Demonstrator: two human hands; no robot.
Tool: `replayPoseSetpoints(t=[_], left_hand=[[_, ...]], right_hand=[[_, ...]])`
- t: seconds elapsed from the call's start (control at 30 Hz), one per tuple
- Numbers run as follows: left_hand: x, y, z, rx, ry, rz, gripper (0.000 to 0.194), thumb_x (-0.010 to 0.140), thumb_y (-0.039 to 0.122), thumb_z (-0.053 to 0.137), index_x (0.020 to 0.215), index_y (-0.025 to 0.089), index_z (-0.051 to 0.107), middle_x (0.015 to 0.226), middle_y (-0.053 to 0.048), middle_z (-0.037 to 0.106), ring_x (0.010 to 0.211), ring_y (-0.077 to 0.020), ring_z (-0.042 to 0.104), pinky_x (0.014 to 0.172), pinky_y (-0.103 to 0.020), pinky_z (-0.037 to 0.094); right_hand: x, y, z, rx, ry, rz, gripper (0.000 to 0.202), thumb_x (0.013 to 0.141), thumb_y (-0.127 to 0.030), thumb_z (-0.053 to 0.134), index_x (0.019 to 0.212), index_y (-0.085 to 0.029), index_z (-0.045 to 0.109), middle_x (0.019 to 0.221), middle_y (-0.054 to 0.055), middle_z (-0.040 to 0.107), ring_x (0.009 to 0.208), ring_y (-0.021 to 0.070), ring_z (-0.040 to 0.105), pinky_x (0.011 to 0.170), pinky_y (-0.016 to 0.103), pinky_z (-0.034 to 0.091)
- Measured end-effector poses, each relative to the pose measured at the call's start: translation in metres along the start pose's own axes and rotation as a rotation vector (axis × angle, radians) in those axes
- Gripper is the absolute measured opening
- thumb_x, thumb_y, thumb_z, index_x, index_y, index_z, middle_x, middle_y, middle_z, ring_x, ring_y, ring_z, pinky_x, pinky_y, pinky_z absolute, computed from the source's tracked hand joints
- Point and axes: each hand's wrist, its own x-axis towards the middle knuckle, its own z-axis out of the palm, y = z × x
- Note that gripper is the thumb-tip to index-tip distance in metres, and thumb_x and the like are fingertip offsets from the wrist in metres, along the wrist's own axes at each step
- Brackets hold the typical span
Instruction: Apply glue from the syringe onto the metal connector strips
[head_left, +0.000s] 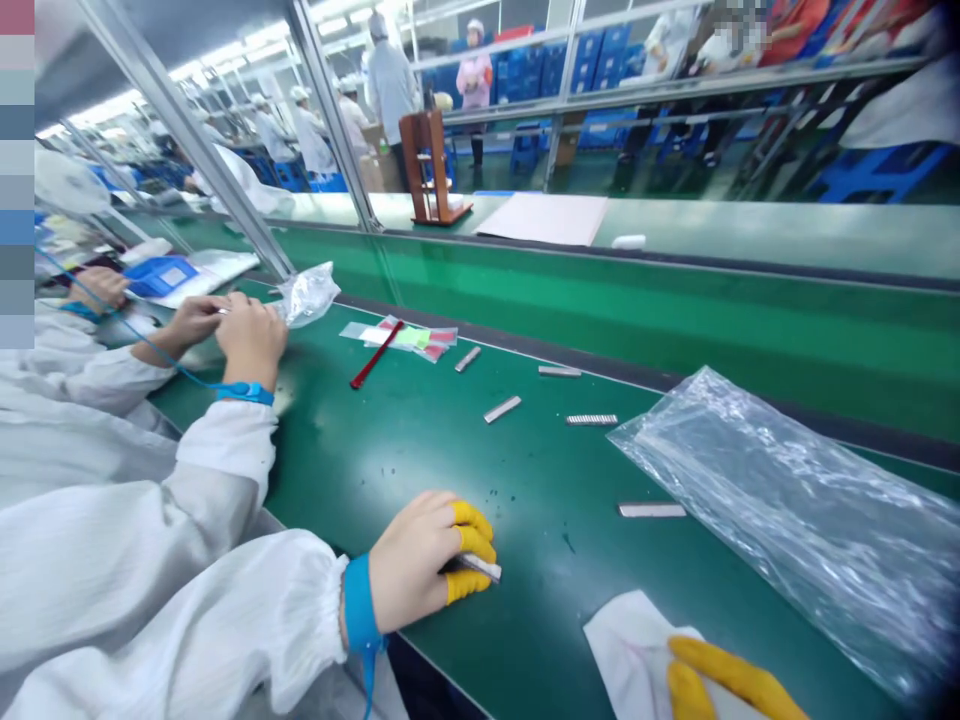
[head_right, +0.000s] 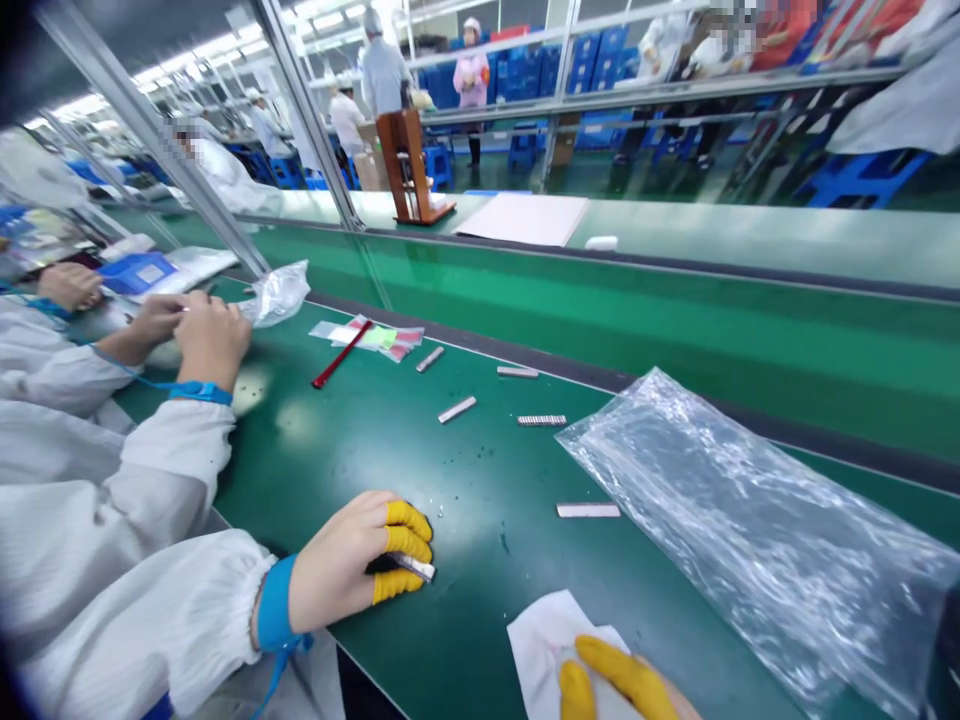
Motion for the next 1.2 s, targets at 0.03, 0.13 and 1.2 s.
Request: replayPoseSetpoints(t=[0.03, 0.13, 1.2], left_hand=[[0.001, -0.007, -0.006, 0.019, -0.007, -0.002, 0.012, 0.085, 0.033, 0.066, 0.089, 0.022, 0.068, 0.096, -0.004, 0.07, 0.091, -0.0169, 0.064, 0.084, -0.031, 0.048], [0.002, -0.036, -0.028, 0.081, -0.001, -0.021, 0.015, 0.086, 0.034, 0.064, 0.091, 0.022, 0.07, 0.104, -0.006, 0.069, 0.096, -0.0178, 0.064, 0.088, -0.033, 0.047], [0.053, -0.063, -0.049, 0.062, 0.015, -0.111, 0.031, 0.087, 0.028, 0.057, 0.116, 0.018, 0.059, 0.118, -0.009, 0.065, 0.108, -0.0216, 0.062, 0.096, -0.035, 0.05]], right_hand=[[0.012, -0.022, 0.029, 0.033, -0.023, -0.044, 0.033, 0.091, -0.043, 0.057, 0.107, -0.014, 0.059, 0.096, 0.005, 0.063, 0.079, 0.0149, 0.063, 0.068, 0.031, 0.056], [0.055, -0.093, 0.129, 0.148, -0.109, -0.19, 0.019, 0.09, -0.039, 0.059, 0.103, -0.025, 0.062, 0.097, 0.004, 0.066, 0.086, 0.018, 0.065, 0.064, 0.029, 0.056], [0.098, -0.164, 0.418, 0.076, -0.284, -0.01, 0.038, 0.099, -0.024, 0.032, 0.093, -0.011, 0.066, 0.085, 0.002, 0.067, 0.095, 0.0218, 0.066, 0.079, 0.034, 0.053]])
